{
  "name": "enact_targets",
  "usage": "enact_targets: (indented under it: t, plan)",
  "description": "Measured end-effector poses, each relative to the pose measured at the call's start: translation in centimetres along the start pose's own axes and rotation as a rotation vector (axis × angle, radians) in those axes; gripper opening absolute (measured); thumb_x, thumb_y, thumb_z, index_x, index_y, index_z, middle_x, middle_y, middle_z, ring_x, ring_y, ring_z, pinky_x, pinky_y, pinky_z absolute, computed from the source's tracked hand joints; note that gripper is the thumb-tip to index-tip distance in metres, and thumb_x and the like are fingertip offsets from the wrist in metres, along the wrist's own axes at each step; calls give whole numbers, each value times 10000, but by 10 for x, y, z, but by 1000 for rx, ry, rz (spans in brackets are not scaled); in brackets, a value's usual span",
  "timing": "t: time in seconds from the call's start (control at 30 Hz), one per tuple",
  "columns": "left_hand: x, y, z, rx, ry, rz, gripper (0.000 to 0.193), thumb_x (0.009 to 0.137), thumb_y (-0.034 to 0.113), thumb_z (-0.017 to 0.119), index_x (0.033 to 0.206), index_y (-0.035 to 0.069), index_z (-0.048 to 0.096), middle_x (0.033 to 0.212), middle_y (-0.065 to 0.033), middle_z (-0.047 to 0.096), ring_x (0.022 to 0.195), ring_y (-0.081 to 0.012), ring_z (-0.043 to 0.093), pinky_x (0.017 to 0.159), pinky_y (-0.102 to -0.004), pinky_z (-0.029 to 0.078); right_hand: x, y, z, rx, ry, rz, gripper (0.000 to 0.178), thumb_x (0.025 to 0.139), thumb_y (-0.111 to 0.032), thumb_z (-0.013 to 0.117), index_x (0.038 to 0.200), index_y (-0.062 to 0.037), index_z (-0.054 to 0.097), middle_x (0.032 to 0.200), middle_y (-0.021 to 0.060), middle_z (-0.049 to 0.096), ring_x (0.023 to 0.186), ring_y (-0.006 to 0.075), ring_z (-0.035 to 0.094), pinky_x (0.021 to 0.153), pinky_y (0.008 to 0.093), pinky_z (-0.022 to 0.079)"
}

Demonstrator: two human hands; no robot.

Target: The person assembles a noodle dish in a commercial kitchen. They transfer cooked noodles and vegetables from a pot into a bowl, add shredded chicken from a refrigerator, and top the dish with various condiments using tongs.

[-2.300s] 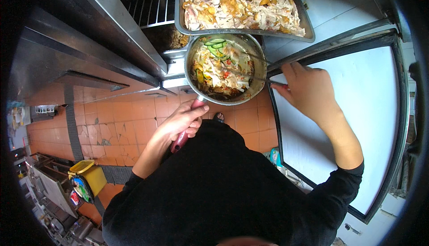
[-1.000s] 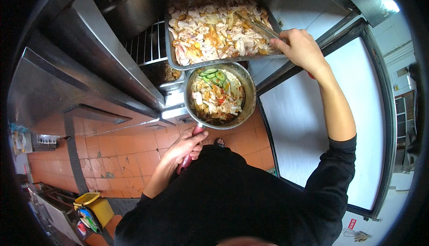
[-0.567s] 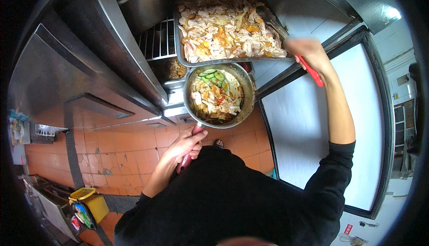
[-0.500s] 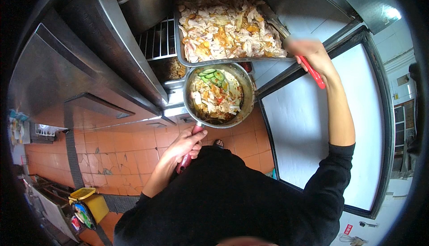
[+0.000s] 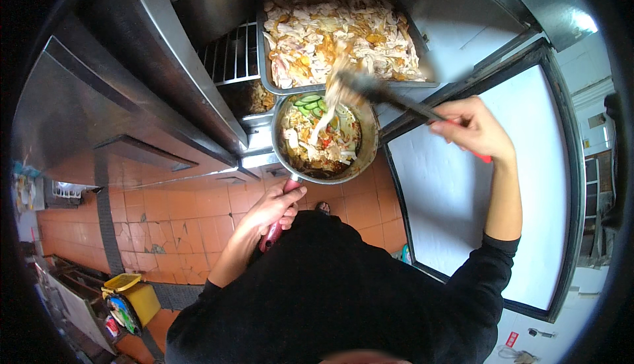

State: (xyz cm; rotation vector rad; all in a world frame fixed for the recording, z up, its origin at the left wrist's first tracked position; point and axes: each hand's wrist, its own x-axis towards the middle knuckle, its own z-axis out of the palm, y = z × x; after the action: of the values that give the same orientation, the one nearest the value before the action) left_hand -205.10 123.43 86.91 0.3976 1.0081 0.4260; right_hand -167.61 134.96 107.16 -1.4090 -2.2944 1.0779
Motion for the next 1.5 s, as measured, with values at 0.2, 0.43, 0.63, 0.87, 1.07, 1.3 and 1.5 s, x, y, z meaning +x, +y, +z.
enact_targets:
  t: [0.2,0.43,0.63,0.87,1.07,1.3,1.5]
  plan:
    - [-1,6,4,24,1,-20,205,1069,241,619,1019,166,435,618,64,370,449,-47,324,404,-227,273,12,-1,53,-731,-69,-175,322,900,-392,748,903,-70,746,684,138,674,674,356,669,650,448,524]
    - [1,7,6,50,15,-40,190,1063,256,631,1040,185,456,615,69,356,446,-48,316,408,-229,277,-5,-6,27,-565,-80,-127,311,858,-356,801,938,-60,749,654,87,650,608,278,650,587,376,498]
    - [0,7,6,26,23,-39,196,1061,260,638,1023,187,460,610,69,366,442,-45,312,402,-223,265,-25,-27,-34,-315,251,25,302,884,-286,806,974,-3,752,623,11,567,541,100,481,507,297,368]
    - [-3,11,12,56,15,5,216,1063,265,635,1003,169,451,607,61,376,432,-51,329,394,-229,280,28,-13,-28,-860,563,526,482,956,-456,695,907,19,758,834,246,736,830,418,738,774,488,585]
    - [-4,7,10,76,11,16,217,1066,255,626,993,166,442,599,55,374,414,-59,339,380,-243,295,63,5,-14,-925,412,598,465,960,-457,683,1019,-2,759,1009,245,749,965,423,729,859,495,587]
    - [-3,-2,2,65,15,19,215,1065,251,628,997,160,446,610,58,383,423,-54,337,384,-240,298,49,24,-20,-866,552,390,440,983,-430,685,1027,-2,777,864,214,750,851,386,731,765,454,568]
    - [-7,-5,-2,28,27,46,191,1070,239,617,1023,146,457,621,60,392,431,-49,339,391,-234,295,-5,-17,-24,-469,671,382,375,1005,-395,705,887,-39,723,626,-8,528,544,91,471,502,270,376]
